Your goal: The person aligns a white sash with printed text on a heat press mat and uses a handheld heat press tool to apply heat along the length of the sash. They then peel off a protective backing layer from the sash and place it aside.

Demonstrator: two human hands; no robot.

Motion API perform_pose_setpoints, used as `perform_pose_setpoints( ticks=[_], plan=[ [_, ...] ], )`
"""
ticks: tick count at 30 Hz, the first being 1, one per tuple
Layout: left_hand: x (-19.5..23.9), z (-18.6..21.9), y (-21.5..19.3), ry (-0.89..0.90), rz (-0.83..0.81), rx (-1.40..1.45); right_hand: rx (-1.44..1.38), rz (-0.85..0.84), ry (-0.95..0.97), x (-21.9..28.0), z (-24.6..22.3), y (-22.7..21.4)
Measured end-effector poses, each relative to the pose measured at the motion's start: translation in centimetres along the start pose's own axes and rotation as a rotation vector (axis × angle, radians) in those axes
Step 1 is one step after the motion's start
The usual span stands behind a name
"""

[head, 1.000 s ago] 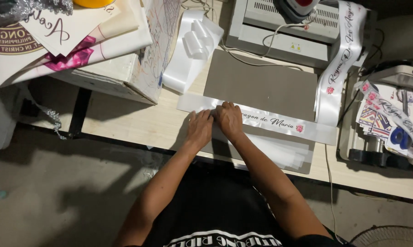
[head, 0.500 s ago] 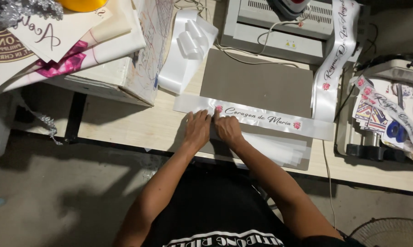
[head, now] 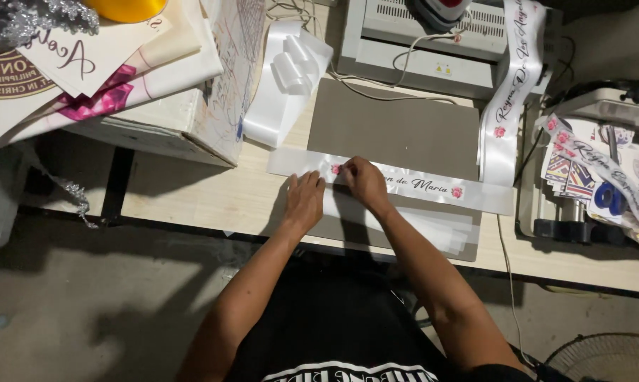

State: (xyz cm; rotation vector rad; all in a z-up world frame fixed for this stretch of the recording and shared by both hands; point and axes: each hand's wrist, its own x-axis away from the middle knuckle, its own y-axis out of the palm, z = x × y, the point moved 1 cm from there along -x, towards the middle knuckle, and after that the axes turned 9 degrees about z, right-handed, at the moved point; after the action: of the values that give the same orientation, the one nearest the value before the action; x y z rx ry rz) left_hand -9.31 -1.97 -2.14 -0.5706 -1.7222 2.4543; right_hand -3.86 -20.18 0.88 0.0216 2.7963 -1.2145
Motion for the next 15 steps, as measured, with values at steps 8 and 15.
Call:
perform_pose_setpoints(
  ticks=[8,15],
  plan=[
    [0.1,0.1,-0.5,-0.029,-0.015,0.058,0.155,0.055,-0.206,0.8,-3.3,1.2],
    [0.3,0.1,-0.4,-0.065,-0.04,0.098,0.318,0.056,-0.38,0.4,-2.8,2.8]
  ],
)
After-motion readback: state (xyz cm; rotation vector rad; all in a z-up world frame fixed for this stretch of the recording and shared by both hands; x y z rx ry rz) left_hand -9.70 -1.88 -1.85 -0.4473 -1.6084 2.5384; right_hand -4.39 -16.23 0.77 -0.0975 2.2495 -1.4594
